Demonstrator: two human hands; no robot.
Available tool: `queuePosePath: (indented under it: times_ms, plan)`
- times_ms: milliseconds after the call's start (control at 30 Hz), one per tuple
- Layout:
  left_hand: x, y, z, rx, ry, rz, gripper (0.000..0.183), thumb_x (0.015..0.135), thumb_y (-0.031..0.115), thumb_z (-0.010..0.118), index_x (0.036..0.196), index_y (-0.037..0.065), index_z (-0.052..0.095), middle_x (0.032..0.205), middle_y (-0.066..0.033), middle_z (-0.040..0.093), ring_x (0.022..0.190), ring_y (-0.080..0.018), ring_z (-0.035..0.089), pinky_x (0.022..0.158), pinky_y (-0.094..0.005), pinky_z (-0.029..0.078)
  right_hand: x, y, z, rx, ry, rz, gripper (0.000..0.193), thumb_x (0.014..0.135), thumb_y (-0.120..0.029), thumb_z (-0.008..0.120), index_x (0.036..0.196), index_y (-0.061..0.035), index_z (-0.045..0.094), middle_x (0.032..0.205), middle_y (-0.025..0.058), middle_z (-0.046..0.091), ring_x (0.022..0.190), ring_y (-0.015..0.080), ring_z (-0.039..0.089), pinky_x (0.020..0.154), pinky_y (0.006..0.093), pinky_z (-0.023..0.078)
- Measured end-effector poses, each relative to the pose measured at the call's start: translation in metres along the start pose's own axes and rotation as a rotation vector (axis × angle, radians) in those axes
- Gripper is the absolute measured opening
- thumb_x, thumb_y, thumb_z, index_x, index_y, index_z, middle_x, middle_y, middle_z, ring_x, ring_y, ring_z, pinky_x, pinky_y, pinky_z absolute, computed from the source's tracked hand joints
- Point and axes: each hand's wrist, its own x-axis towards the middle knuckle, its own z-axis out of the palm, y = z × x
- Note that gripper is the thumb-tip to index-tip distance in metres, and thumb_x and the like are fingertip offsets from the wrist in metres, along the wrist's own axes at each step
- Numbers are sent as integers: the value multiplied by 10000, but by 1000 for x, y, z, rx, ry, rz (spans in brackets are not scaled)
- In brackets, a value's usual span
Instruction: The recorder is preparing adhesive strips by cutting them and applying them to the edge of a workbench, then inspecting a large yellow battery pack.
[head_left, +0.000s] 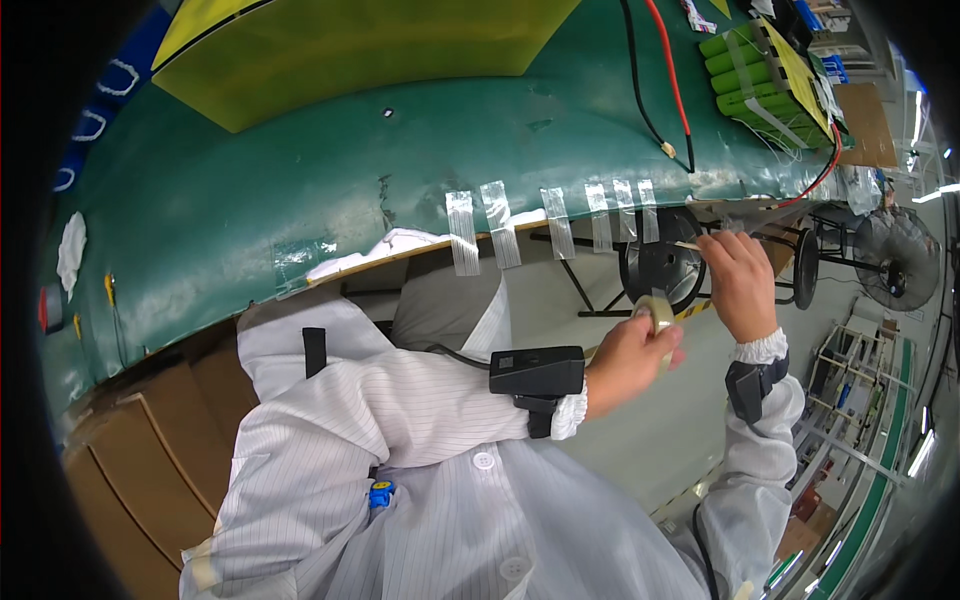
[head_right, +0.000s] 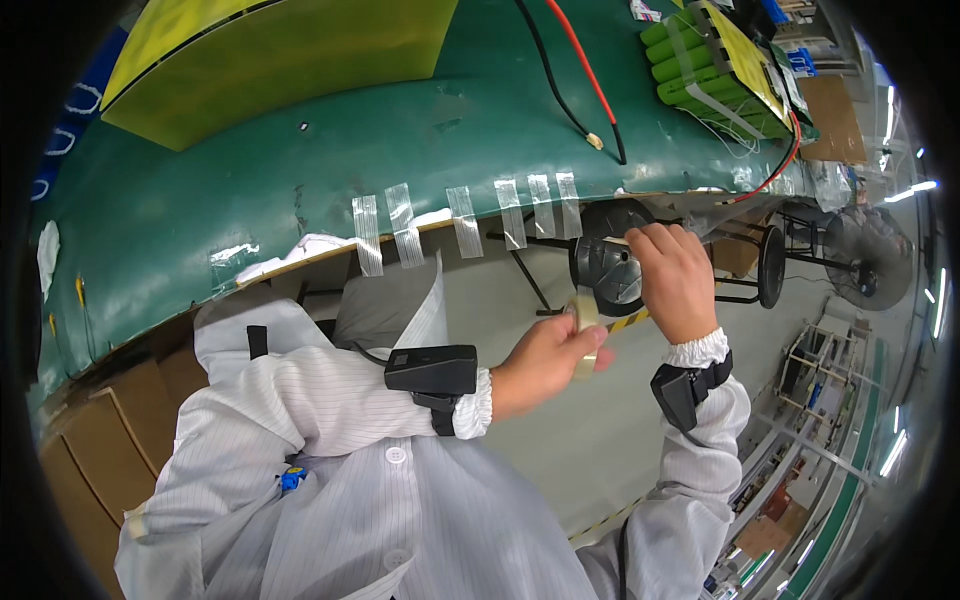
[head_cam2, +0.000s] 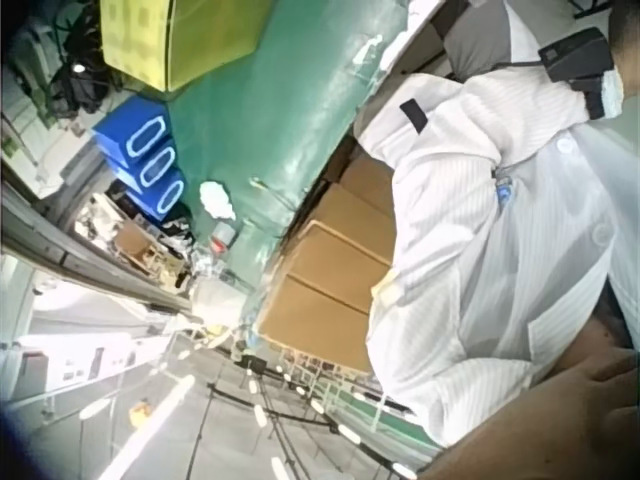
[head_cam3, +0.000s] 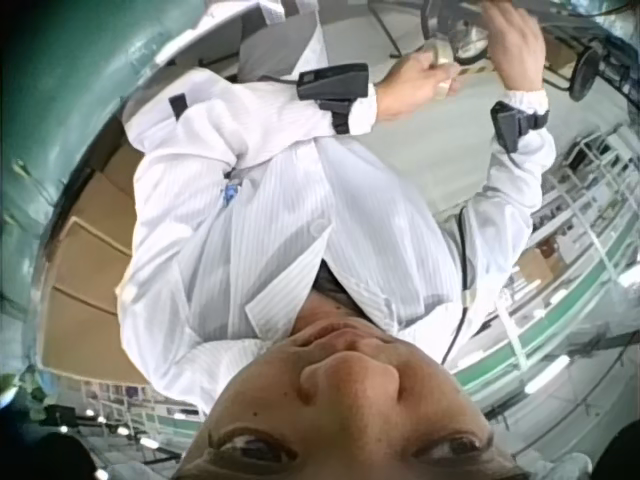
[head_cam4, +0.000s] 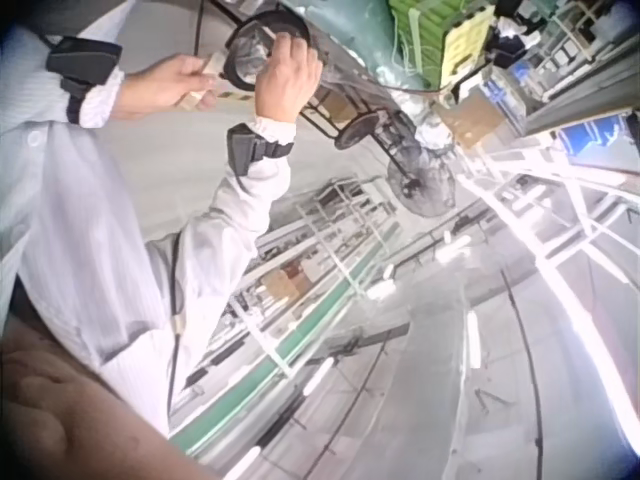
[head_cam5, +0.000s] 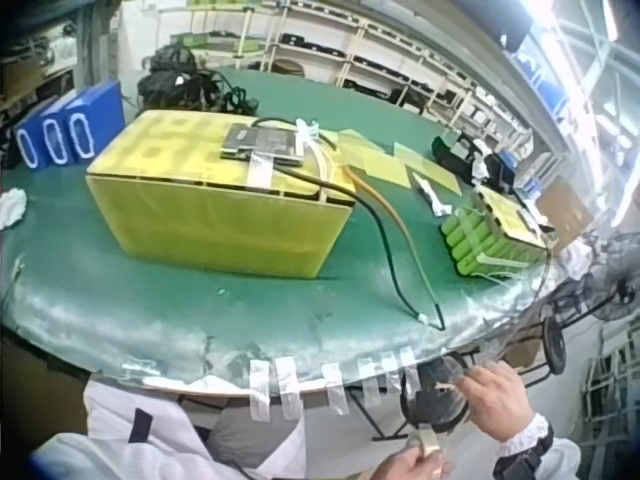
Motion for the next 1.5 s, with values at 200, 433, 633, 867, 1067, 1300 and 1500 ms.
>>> queuePosePath:
  times_ms: [200, 433, 633, 867, 1067, 1300, 1500]
  plan:
    - [-25, 3, -7, 64, 3, -141, 392, 1039, 315, 526, 1207, -37, 564, 1115, -153, 691, 1037, -182, 668, 881, -315, 515, -35, 3, -15, 255, 54, 443, 103, 960, -70, 590, 1049, -18, 589, 875, 96, 691, 781, 255, 603, 753, 325, 450]
    - [-38, -1, -30, 156, -28, -107, 312, 1013, 238, 577, 1158, -39, 573, 1094, -138, 703, 1032, -192, 675, 900, -315, 515, -56, -14, 7, 1068, 57, 764, 128, 939, -15, 602, 1060, -36, 566, 765, -36, 554, 725, 62, 487, 665, 224, 402]
    - [-60, 8, -43, 409, -118, -74, 252, 985, 212, 636, 1082, -16, 588, 945, -64, 693, 857, -109, 628, 772, -296, 504, -37, -46, 7, 1336, -261, 766, 271, 959, -266, 667, 1068, -23, 715, 727, -42, 561, 659, 64, 487, 621, 225, 398]
    - [-82, 15, -56, 504, -131, -7, 244, 976, 226, 661, 996, 1, 570, 853, -26, 648, 761, -89, 566, 702, -294, 474, -25, -66, 1, 1413, -432, 676, 283, 953, -283, 667, 1060, -27, 721, 696, -78, 500, 651, 42, 421, 594, 229, 358]
    - [-94, 23, -65, 520, -154, 26, 242, 975, 226, 660, 953, 10, 553, 840, -28, 633, 759, -98, 557, 702, -298, 473, -16, -82, -12, 1362, -497, 634, 228, 924, -221, 696, 1030, -23, 727, 731, -71, 536, 681, 37, 438, 598, 224, 362]
    - [-110, 21, -79, 510, -162, 81, 243, 972, 221, 661, 990, -5, 575, 866, -51, 664, 787, -112, 593, 720, -303, 484, -5, -99, -22, 1352, -502, 623, 223, 880, -148, 722, 1042, 5, 713, 778, -41, 609, 695, 36, 494, 650, 225, 457]
    - [-127, 29, -89, 534, -165, 112, 254, 971, 229, 665, 989, -9, 577, 845, -57, 654, 761, -110, 579, 694, -305, 479, 2, -115, -32, 1338, -541, 628, 190, 862, -132, 749, 990, 3, 711, 722, -66, 532, 684, 36, 448, 633, 226, 397]
